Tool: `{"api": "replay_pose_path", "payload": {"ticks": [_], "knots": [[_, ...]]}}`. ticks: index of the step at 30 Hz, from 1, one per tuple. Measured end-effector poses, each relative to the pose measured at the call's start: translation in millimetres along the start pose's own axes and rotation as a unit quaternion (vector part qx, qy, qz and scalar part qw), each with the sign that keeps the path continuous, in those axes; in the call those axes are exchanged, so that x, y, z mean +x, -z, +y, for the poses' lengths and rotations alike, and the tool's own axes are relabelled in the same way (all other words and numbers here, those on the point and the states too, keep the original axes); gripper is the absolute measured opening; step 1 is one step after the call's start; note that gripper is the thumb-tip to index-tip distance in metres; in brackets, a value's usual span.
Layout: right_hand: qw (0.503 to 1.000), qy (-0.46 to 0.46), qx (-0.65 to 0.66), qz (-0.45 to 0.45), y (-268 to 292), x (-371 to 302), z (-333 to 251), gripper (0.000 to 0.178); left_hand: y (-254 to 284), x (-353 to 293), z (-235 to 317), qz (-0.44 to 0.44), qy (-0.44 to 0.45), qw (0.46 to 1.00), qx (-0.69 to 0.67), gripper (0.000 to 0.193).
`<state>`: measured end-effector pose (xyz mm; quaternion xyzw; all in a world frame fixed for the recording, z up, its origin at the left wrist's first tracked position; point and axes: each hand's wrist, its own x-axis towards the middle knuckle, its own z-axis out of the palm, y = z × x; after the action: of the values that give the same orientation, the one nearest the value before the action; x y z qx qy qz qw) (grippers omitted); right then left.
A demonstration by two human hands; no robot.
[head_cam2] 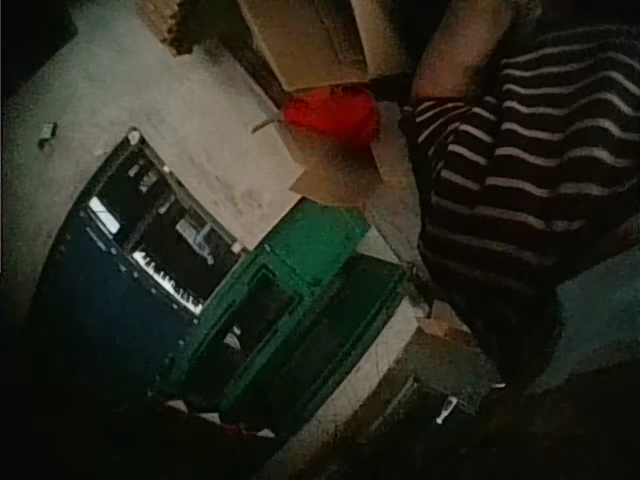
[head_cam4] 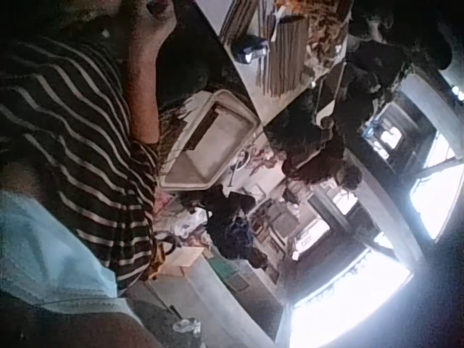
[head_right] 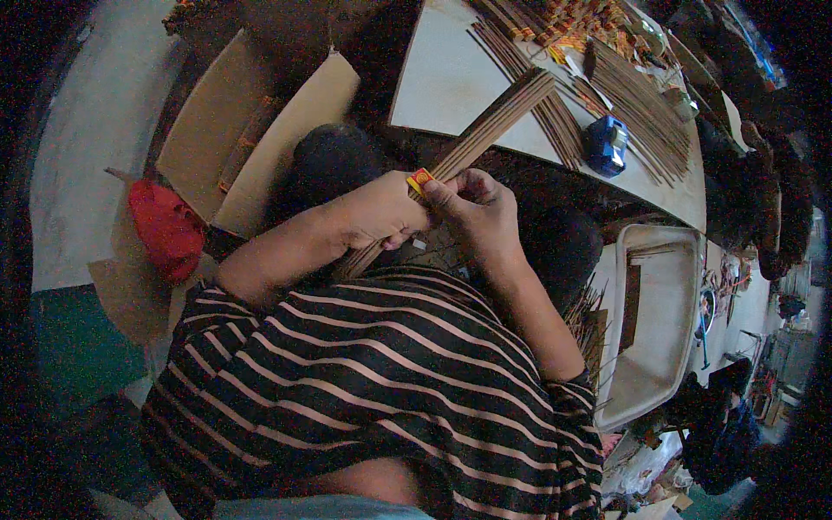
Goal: The person gathers thin wooden sticks, aligns them into bundles, and wraps each bundle with a small paper label. The person places the finished bundles into a cardboard box and repeats the process.
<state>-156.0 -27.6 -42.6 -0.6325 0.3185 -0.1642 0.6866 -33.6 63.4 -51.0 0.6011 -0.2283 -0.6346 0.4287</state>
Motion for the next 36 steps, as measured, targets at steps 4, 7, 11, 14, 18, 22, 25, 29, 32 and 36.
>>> {"api": "replay_pose_path", "payload": {"ticks": [4, 7, 11, 14, 18, 22, 25, 29, 32, 36], "knots": [[0.999, -0.011, -0.034, -0.004, 3, -1, 5, 0.021, -6, -4, -2, 0.015, -0.005, 1.000, 0.007, 0.015], [0.998, -0.024, -0.057, -0.020, 7, -4, 6, 0.023, -11, -9, 1, 0.016, -0.004, 1.000, 0.001, 0.017], [0.998, -0.025, -0.051, -0.025, 11, -9, 1, 0.026, -16, -12, 1, -0.006, -0.001, 1.000, 0.006, 0.023], [0.996, -0.033, -0.077, -0.032, 17, -12, -1, 0.029, -19, -15, 4, -0.025, 0.003, 1.000, -0.003, 0.025], [0.996, -0.056, -0.063, -0.041, 20, -15, -9, 0.030, -20, -19, 11, -0.048, 0.020, 0.999, 0.000, 0.029], [0.998, -0.039, -0.030, -0.037, 23, -13, -3, 0.026, -20, -17, 6, -0.073, -0.016, 0.997, -0.030, 0.016], [0.998, -0.047, -0.023, -0.035, 24, -12, -4, 0.025, -16, -13, 0, -0.098, -0.018, 0.993, -0.070, 0.022], [0.999, -0.018, -0.021, -0.029, 22, -14, -7, 0.025, -17, -17, 5, -0.105, -0.017, 0.987, -0.119, 0.037], [0.998, -0.034, -0.039, -0.032, 23, -16, -10, 0.024, -16, -17, 3, -0.101, -0.025, 0.989, -0.108, 0.042], [0.998, -0.040, -0.006, -0.055, 23, -18, -13, 0.022, -16, -17, 0, -0.099, -0.032, 0.990, -0.092, 0.046]]}}
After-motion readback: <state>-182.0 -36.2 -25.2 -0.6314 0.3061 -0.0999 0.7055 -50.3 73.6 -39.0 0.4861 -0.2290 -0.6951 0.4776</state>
